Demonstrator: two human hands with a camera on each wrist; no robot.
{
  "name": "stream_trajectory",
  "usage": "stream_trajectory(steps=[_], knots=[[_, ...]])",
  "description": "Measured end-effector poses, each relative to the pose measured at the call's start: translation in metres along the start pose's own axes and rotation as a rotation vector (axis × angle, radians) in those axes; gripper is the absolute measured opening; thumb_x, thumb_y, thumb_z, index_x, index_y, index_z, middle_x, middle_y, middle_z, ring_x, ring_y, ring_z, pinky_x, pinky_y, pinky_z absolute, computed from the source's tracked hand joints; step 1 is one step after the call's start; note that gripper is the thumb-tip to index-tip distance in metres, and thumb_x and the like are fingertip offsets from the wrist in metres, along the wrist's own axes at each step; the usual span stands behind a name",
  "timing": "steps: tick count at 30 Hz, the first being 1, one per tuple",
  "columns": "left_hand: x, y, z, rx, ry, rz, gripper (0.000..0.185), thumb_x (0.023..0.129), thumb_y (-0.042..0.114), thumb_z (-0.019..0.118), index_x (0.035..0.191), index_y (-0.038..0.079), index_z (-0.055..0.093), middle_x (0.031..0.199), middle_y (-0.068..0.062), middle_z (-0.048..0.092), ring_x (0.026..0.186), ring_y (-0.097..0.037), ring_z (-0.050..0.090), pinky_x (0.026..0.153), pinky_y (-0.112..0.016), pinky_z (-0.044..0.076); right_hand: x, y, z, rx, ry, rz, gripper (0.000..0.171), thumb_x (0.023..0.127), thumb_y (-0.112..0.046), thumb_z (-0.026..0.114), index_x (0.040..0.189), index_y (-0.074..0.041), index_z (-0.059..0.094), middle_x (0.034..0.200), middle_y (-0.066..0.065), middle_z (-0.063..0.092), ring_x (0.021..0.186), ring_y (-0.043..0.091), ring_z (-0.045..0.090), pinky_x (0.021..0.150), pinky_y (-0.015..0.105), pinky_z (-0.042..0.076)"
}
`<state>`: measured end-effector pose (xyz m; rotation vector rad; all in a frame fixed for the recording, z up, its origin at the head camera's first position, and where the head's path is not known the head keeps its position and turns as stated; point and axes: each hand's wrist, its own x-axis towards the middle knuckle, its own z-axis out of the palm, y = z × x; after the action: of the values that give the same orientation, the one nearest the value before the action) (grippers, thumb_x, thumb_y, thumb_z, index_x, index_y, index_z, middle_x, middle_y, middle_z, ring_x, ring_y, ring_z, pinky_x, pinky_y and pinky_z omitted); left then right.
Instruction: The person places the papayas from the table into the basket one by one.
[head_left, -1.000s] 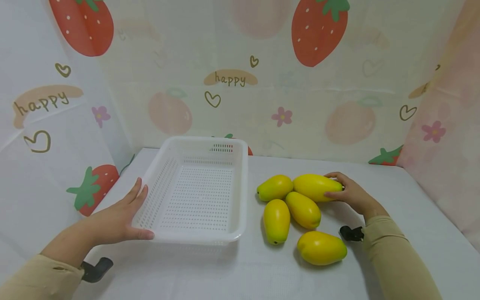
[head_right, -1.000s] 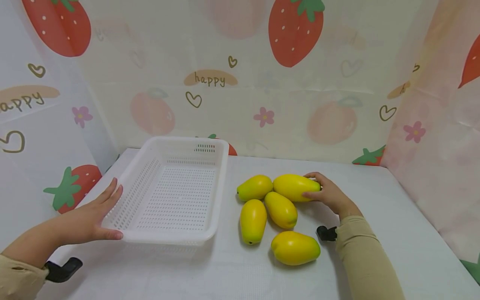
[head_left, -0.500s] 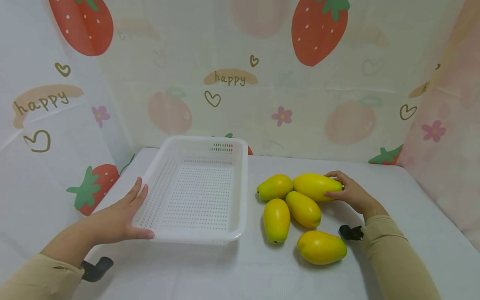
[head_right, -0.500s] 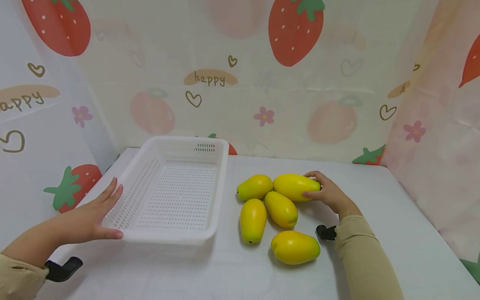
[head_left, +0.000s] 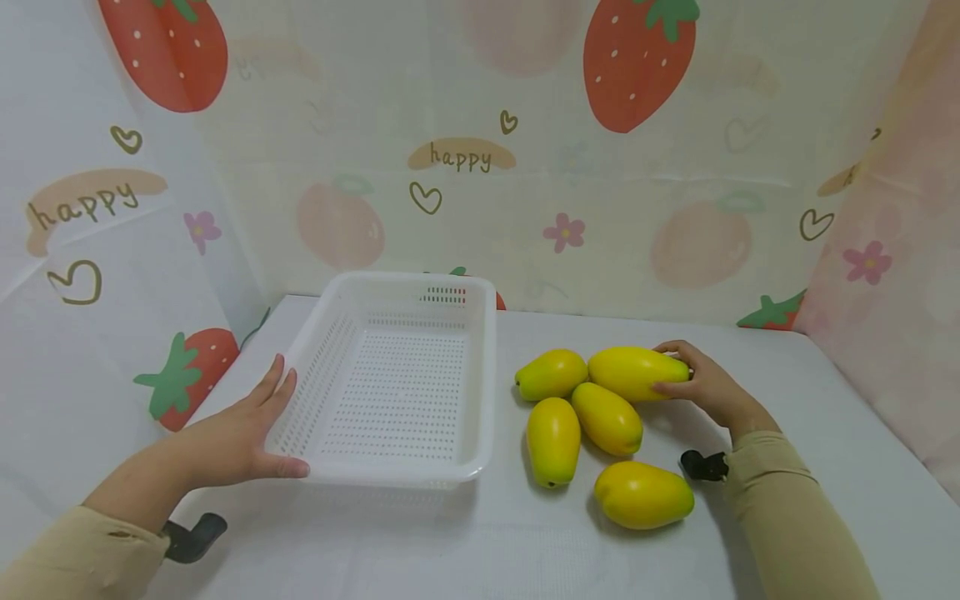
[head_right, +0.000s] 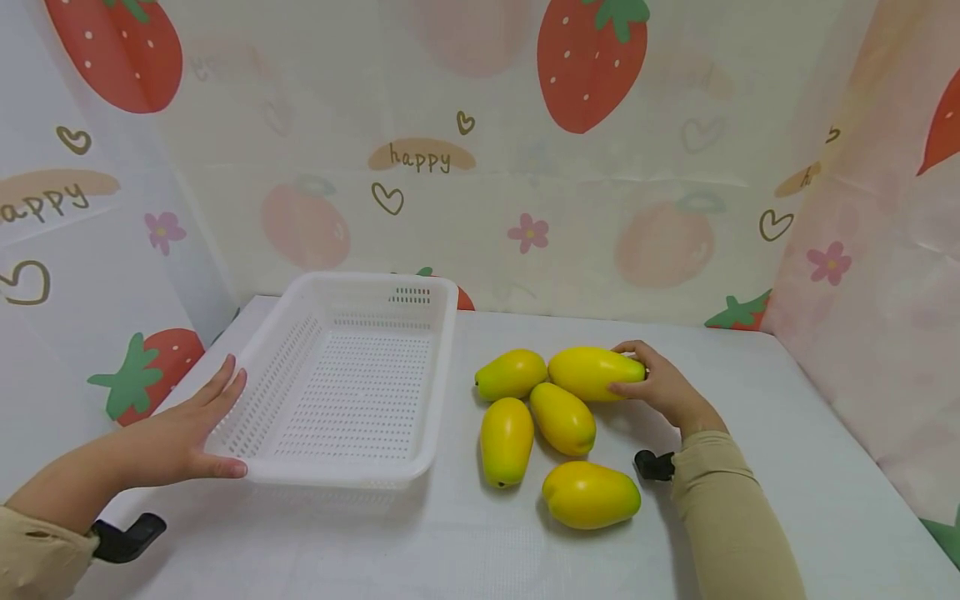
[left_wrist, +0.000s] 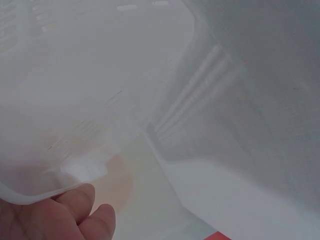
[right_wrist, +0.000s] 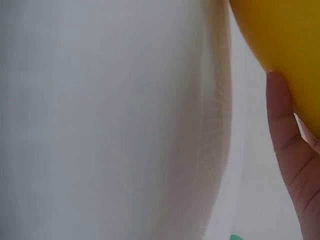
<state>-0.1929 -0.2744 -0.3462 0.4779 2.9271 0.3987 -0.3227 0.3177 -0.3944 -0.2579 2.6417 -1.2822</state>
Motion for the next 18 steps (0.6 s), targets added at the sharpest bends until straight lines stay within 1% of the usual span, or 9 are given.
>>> stream_trajectory(steps=[5,9,16,18], knots=[[0.001,0.0,0.0,0.008,-0.004,-0.004,0.125,0.062,0.074,0.059,0.145,0.0,0.002,0.151,-0.018,-0.011,0.13,-0.048,0.022,0.095,-0.059,0.034,-0.003,-0.002,-0.005,0.017,0.017,-0.024,0.067,0.079,-0.035,0.07,0.131,-0.014,0.035,0.134,0.021,0.034,0.11,0.036,0.039,0.095,0.053,0.033],[0.001,-0.001,0.0,0.013,-0.003,0.001,0.125,0.062,0.075,0.058,0.145,0.0,0.002,0.151,-0.018,-0.011,0.129,-0.048,0.023,0.094,-0.059,0.035,-0.006,-0.005,-0.01,0.03,0.033,-0.063,0.064,0.081,-0.031,0.069,0.131,-0.013,0.034,0.132,0.021,0.036,0.105,0.033,0.043,0.092,0.046,0.037],[0.0,0.003,-0.002,0.01,-0.003,0.006,0.126,0.061,0.075,0.059,0.145,-0.002,0.004,0.151,-0.019,-0.011,0.129,-0.048,0.024,0.095,-0.059,0.035,-0.01,-0.012,-0.019,0.056,0.058,-0.162,0.057,0.085,-0.022,0.066,0.13,-0.01,0.033,0.125,0.017,0.041,0.093,0.019,0.052,0.081,0.025,0.044],[0.0,0.004,-0.003,0.008,-0.003,0.005,0.126,0.061,0.075,0.059,0.145,-0.002,0.004,0.151,-0.019,-0.011,0.129,-0.048,0.024,0.094,-0.059,0.035,-0.01,-0.015,-0.023,0.073,0.064,-0.197,0.055,0.086,-0.018,0.065,0.13,-0.01,0.033,0.124,0.015,0.042,0.09,0.015,0.053,0.078,0.021,0.045]])
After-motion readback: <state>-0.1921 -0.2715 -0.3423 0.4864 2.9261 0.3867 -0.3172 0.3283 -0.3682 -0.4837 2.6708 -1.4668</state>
